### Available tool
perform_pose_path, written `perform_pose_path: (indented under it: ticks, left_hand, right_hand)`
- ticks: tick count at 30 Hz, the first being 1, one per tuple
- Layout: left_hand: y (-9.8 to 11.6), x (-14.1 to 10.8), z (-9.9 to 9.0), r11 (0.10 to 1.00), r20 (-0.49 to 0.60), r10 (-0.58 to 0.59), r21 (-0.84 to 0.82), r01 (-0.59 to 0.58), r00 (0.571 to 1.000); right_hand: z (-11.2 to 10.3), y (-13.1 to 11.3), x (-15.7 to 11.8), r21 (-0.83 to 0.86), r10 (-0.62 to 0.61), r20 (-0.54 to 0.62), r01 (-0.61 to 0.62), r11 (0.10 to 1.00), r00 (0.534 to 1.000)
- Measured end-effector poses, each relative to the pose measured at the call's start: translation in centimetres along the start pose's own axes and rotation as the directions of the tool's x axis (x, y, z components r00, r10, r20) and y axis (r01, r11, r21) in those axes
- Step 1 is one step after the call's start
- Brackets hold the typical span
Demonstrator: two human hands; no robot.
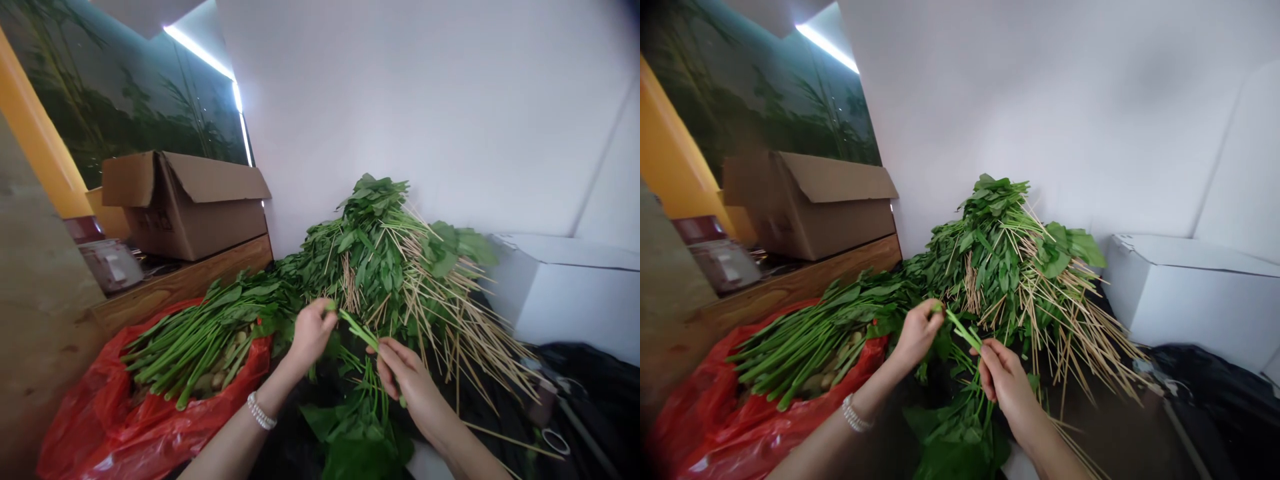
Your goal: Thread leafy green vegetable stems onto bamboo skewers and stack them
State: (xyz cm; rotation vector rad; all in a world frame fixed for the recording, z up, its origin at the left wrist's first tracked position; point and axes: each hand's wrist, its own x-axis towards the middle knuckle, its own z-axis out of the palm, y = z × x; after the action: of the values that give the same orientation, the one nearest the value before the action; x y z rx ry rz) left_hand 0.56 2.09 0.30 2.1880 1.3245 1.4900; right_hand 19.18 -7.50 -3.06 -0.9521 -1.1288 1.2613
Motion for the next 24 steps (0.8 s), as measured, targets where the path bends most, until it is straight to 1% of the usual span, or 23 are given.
perform_pose_path:
  ticks: [1,3,5,7,8,9,10,11,12,13,14,15,16,17,19,20,21,22,24]
  left_hand:
    - [-0.4,0.8,-0.5,0.999,-0.066,-0.037,-0.013,0.037,0.997]
    - [-1.2,2.6,-2.0,0.996,-0.186,-0.086,-0.014,0.085,0.979]
    - [-1.6,4.2,-3.8,0.996,-0.281,-0.088,-0.007,0.09,0.956]
    - [-1.5,5.0,-4.7,0.999,-0.366,-0.014,0.04,0.03,0.93]
    - [-1.4,4.9,-4.6,0.997,-0.385,0.046,0.076,-0.018,0.922]
    - [-1.3,4.4,-4.1,0.991,-0.371,0.112,0.115,-0.074,0.922]
    - [-1.3,3.7,-3.4,0.98,-0.314,0.177,0.148,-0.135,0.933]
    - [-1.5,2.7,-2.5,0.966,-0.197,0.228,0.165,-0.198,0.954]
    - [-1.8,1.6,-1.5,0.953,-0.035,0.264,0.166,-0.255,0.964]
    - [-2.2,0.5,-0.7,0.941,0.163,0.282,0.145,-0.306,0.945]
    - [-2.5,-0.5,-0.1,0.933,0.363,0.284,0.108,-0.342,0.888]
    - [-2.8,-1.4,0.2,0.936,0.489,0.263,0.08,-0.343,0.832]
    - [-2.9,-2.1,0.1,0.95,0.549,0.229,0.055,-0.308,0.804]
    - [-2.8,-2.6,-0.3,0.968,0.562,0.196,0.021,-0.25,0.803]
    - [-1.8,-3.1,-1.3,0.989,0.521,0.137,-0.117,-0.089,0.842]
    - [-1.0,-3.3,-1.8,0.976,0.505,0.114,-0.218,-0.001,0.855]
    - [-0.2,-3.5,-2.0,0.942,0.512,0.095,-0.323,0.088,0.854]
    - [0.7,-3.8,-2.1,0.895,0.533,0.077,-0.409,0.177,0.842]
    - [2.3,-4.5,-1.7,0.774,0.576,0.029,-0.531,0.346,0.817]
  right_hand:
    - [-0.3,-0.1,0.1,0.017,-0.009,-0.026,0.009,1.0,1.0]
    - [-1.0,-0.4,0.3,0.038,-0.029,-0.087,0.032,0.999,0.996]
    - [-1.4,-0.6,0.5,0.049,-0.045,-0.135,0.052,0.997,0.99]
    - [-1.4,-0.7,0.5,0.049,-0.046,-0.148,0.054,0.997,0.988]
    - [-1.4,-0.7,0.5,0.048,-0.042,-0.145,0.049,0.998,0.989]
    - [-1.3,-0.6,0.5,0.045,-0.036,-0.139,0.043,0.998,0.99]
    - [-1.2,-0.5,0.4,0.043,-0.03,-0.133,0.036,0.998,0.991]
    - [-1.1,-0.4,0.4,0.04,-0.025,-0.129,0.031,0.999,0.991]
    - [-1.0,-0.3,0.4,0.036,-0.022,-0.124,0.027,0.999,0.992]
    - [-1.0,-0.1,0.5,0.032,-0.02,-0.119,0.024,0.999,0.993]
    - [-1.0,0.1,0.6,0.029,-0.018,-0.113,0.022,0.999,0.993]
    - [-1.0,0.3,0.6,0.026,-0.018,-0.106,0.021,0.999,0.994]
    - [-1.0,0.5,0.7,0.023,-0.019,-0.097,0.021,1.0,0.995]
    - [-0.9,0.7,0.7,0.019,-0.019,-0.085,0.021,1.0,0.996]
    - [-0.7,1.0,0.7,0.008,-0.022,-0.055,0.023,1.0,0.998]
    - [-0.5,1.1,0.5,0.002,-0.024,-0.039,0.024,1.0,0.999]
    - [-0.2,1.1,0.3,-0.009,-0.026,-0.016,0.025,1.0,1.0]
    - [0.0,1.1,0.1,-0.03,-0.026,0.019,0.026,0.999,0.999]
    - [0.5,1.0,-0.3,-0.096,-0.032,0.104,0.042,0.995,0.994]
